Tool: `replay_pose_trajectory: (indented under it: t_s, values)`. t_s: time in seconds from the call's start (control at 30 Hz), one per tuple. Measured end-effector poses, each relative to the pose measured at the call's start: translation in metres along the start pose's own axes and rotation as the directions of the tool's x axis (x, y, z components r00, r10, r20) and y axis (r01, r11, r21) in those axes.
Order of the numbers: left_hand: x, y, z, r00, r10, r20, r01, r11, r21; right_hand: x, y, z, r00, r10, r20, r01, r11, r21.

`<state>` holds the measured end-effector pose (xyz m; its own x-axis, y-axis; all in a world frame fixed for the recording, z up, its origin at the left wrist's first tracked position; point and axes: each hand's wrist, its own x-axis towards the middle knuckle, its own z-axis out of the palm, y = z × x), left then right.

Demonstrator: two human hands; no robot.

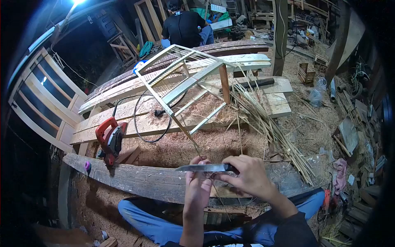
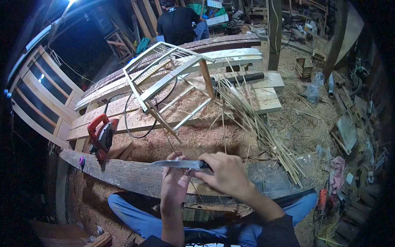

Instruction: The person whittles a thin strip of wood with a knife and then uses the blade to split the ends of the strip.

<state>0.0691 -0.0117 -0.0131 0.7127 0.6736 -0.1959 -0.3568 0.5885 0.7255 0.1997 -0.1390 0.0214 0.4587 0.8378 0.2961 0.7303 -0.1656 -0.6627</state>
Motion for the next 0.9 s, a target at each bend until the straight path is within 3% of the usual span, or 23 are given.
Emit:
replay_pose_trajectory:
  t_s: [0.17,0.23,0.27,0.5,0.57,0.63,0.7,0.73,0.77,0.83,0.9]
  values:
    - [-0.006,-0.004,-0.004,0.998,0.051,0.028,-0.050,0.999,-0.018,-0.007,-0.004,0.009,0.991,0.088,0.102,-0.095,0.994,0.061]
    - [-0.005,-0.005,-0.004,0.997,0.074,0.002,-0.074,0.997,0.011,-0.008,-0.003,0.010,0.966,0.126,0.228,-0.146,0.987,0.072]
    - [-0.005,-0.005,-0.003,0.995,0.097,-0.022,-0.096,0.994,0.045,-0.009,-0.002,0.013,0.966,0.122,0.227,-0.164,0.971,0.175]
    - [-0.007,-0.010,0.000,0.995,-0.020,0.097,0.031,0.993,-0.112,-0.009,-0.006,0.015,0.964,0.222,0.148,-0.259,0.909,0.326]
    - [-0.014,-0.016,0.003,0.995,-0.082,0.049,0.082,0.996,-0.016,-0.007,-0.007,0.013,0.952,0.291,0.095,-0.305,0.874,0.377]
    - [-0.019,-0.019,0.000,0.984,-0.112,0.140,0.109,0.994,0.026,-0.008,0.000,0.018,0.962,0.268,0.053,-0.264,0.863,0.430]
    - [-0.031,-0.021,0.006,0.972,-0.151,0.182,0.112,0.972,0.207,-0.009,0.001,0.019,0.970,0.243,-0.023,-0.199,0.842,0.502]
    - [-0.034,-0.020,0.012,0.973,-0.167,0.163,0.128,0.966,0.225,-0.009,-0.006,0.014,0.930,0.357,0.091,-0.336,0.723,0.603]
    - [-0.035,-0.021,0.008,0.972,-0.167,0.163,0.128,0.966,0.226,-0.009,-0.004,0.016,0.930,0.357,0.090,-0.336,0.723,0.603]
    - [-0.033,-0.022,0.003,0.939,-0.150,0.310,0.064,0.960,0.272,-0.010,0.002,0.019,0.972,0.209,-0.110,-0.120,0.838,0.533]
    - [-0.036,-0.020,0.002,0.946,-0.154,0.286,0.053,0.942,0.331,-0.012,0.002,0.015,0.966,0.248,-0.071,-0.174,0.829,0.531]
